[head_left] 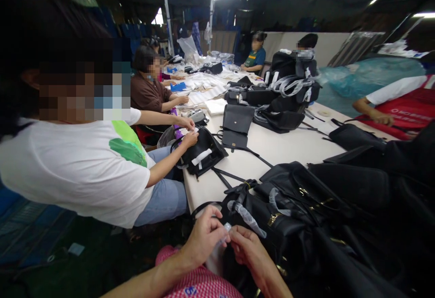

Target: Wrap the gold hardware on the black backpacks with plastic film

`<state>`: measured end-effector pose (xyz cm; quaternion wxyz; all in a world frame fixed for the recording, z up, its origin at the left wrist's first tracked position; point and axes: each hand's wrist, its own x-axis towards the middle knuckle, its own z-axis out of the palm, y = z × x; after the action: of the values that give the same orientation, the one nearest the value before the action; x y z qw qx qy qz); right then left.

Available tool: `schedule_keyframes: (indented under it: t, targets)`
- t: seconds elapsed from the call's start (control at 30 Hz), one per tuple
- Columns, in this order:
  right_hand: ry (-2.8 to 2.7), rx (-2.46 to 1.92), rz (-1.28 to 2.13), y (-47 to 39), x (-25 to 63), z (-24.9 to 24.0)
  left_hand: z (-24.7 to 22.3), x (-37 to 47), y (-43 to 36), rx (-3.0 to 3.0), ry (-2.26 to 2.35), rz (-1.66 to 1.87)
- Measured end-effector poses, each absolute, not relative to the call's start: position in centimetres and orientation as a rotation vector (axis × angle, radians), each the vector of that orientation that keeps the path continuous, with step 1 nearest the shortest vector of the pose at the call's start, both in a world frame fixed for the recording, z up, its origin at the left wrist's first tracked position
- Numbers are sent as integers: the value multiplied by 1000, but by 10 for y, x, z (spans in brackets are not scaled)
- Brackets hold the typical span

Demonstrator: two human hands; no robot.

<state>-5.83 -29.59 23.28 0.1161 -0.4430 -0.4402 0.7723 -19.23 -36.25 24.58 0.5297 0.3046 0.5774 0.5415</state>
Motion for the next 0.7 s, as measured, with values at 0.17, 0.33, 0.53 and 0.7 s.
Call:
schedule_keyframes:
  t: [0.17, 0.33, 0.53, 0.7]
  targets:
    - [-1224, -1308, 2236, -300, -66, 233, 235, -195, -361, 607, 1386, 1257]
    - [-1170, -1343, 2154, -302, -73, 228, 230, -195, -361, 487, 1388, 1266]
    - [-1122, -1299, 2104, -304, -74, 231, 228, -191, -362, 546, 1440, 1206]
    - [-913, -1193, 2152, -309, -68, 239, 226, -190, -363, 593, 1466, 1233]
